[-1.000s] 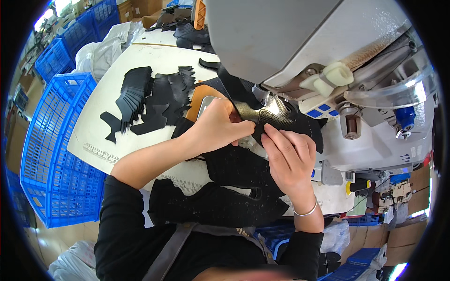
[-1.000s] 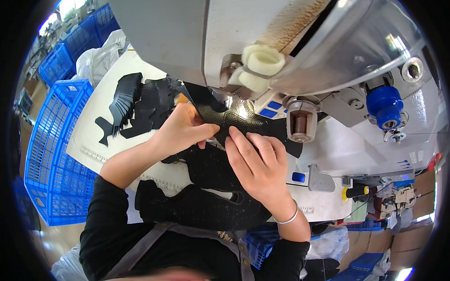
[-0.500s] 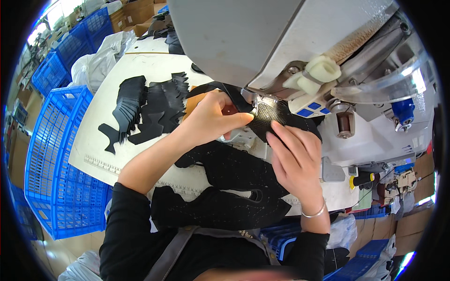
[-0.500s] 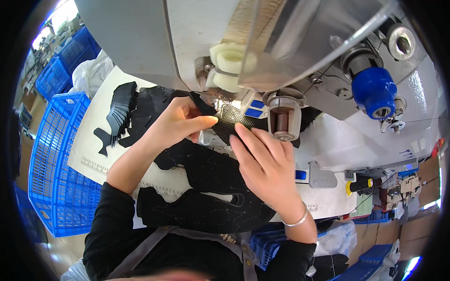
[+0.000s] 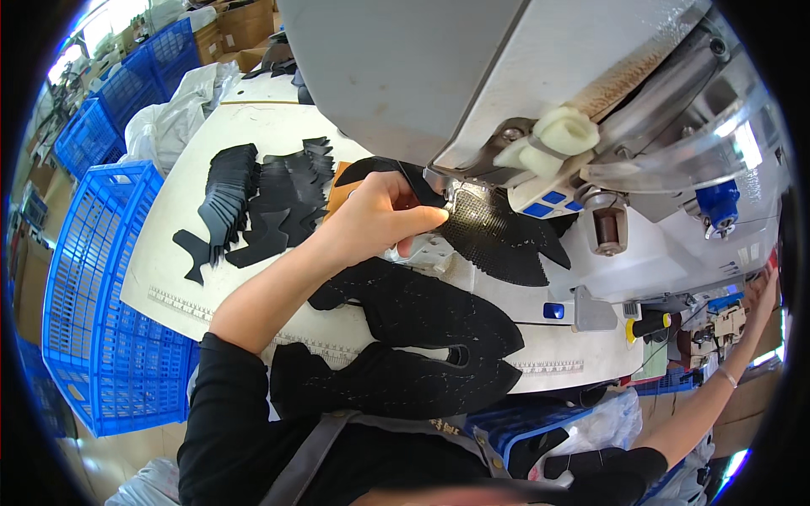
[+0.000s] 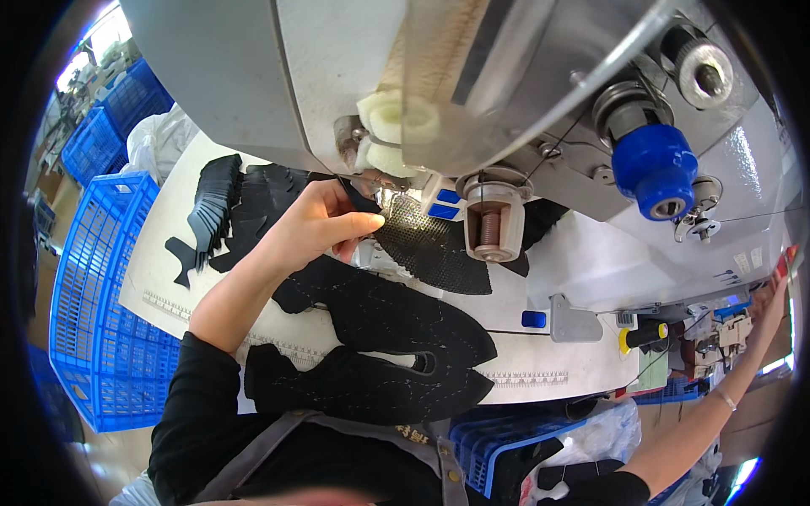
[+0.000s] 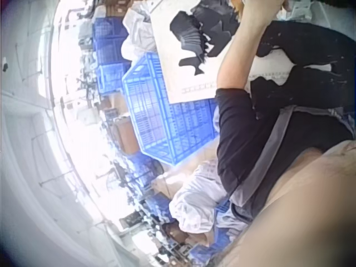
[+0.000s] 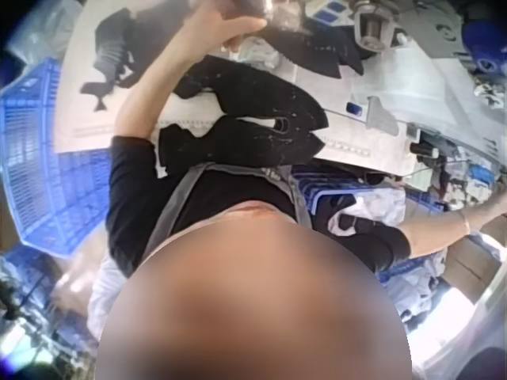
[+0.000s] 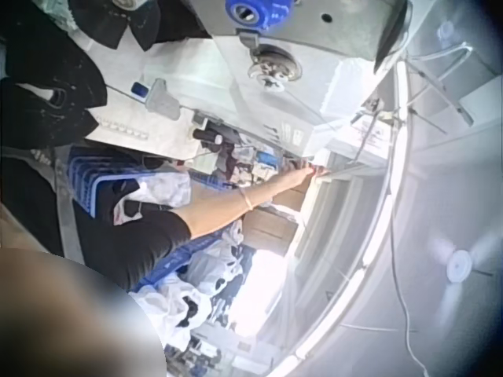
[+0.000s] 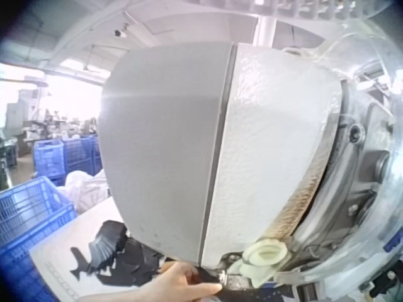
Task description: The person stitches shoe pieces together using a sewing machine, winds thread onto a bobbin and inserts it into the machine, then continues sewing shoe components.
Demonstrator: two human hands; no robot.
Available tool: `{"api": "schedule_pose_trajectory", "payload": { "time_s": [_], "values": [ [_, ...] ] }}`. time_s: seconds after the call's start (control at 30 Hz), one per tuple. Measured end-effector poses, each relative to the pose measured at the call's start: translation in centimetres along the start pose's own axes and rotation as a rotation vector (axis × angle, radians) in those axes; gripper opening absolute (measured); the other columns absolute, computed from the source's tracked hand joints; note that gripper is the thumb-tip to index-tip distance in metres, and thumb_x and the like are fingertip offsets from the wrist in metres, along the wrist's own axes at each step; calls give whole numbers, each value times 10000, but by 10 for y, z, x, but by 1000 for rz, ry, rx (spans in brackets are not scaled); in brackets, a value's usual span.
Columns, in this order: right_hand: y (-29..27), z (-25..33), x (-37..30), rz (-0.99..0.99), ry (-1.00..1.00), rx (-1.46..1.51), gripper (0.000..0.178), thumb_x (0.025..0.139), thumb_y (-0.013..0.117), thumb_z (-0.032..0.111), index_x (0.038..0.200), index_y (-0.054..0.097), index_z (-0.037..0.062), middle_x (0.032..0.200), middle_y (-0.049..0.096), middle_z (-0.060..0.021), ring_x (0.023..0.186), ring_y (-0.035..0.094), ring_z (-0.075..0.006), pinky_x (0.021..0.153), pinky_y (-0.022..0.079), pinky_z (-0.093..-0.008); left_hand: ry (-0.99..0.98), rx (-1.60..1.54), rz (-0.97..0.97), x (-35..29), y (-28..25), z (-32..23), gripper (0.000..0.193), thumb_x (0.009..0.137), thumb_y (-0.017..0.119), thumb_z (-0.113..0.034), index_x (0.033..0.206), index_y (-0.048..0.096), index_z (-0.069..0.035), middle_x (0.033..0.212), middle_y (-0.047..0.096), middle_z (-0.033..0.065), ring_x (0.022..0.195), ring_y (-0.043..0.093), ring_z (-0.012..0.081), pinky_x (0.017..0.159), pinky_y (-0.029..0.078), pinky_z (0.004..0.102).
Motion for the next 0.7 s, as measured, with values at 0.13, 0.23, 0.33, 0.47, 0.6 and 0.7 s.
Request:
{"api": "schedule_pose_trajectory", "payload": {
  "time_s": [0.13,0.23,0.33,0.47,0.6,0.7],
  "values": [
    [-34,-10,66,28,136,-492,554,963,447,456,1295,537,22,1207,584,-105,958,580,-145,789,462,-265,41,-77,17,-6,-6,6,230,837,683,-180,748,577,4,558,548,16,459,504,59,431,395,202],
    [-18,-26,79,128,-145,-130,578,973,428,452,1317,507,-6,1264,563,-127,1105,546,-191,933,412,-289,9,-87,2,-12,-17,16,224,834,683,-172,753,576,7,554,543,14,457,501,60,429,392,204],
    [6,-64,28,-44,-279,-260,596,984,407,438,1334,472,-40,1315,531,-155,1208,496,-225,1019,344,-292,2,-51,-3,2,2,3,223,835,681,-175,756,576,5,554,541,14,454,499,61,426,385,202],
    [11,-67,-4,-199,-216,-84,605,990,410,419,1386,393,-39,1378,472,-150,1228,473,-220,1014,364,-297,30,-55,-4,-1,-4,7,217,842,669,-184,761,581,-3,563,541,11,450,498,63,428,381,199],
    [21,-68,-18,-281,-208,16,629,991,411,416,1402,349,-57,1401,443,-162,1232,469,-233,1025,353,-300,31,-64,-11,-4,-5,8,209,841,658,-181,755,582,-7,568,541,8,450,502,63,430,381,197],
    [27,-74,-22,-288,-158,45,632,999,400,401,1403,324,-80,1397,439,-173,1223,474,-229,1024,357,-301,13,-28,-2,-4,-5,8,210,835,659,-182,747,581,-7,568,540,8,451,506,62,425,378,197]
  ]
}}
Point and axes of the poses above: each hand's wrist, its own x-axis towards the middle knuckle, its own y-axis out of the palm, z = x × y, the point moved 3 cm from there along x, towards the middle knuckle
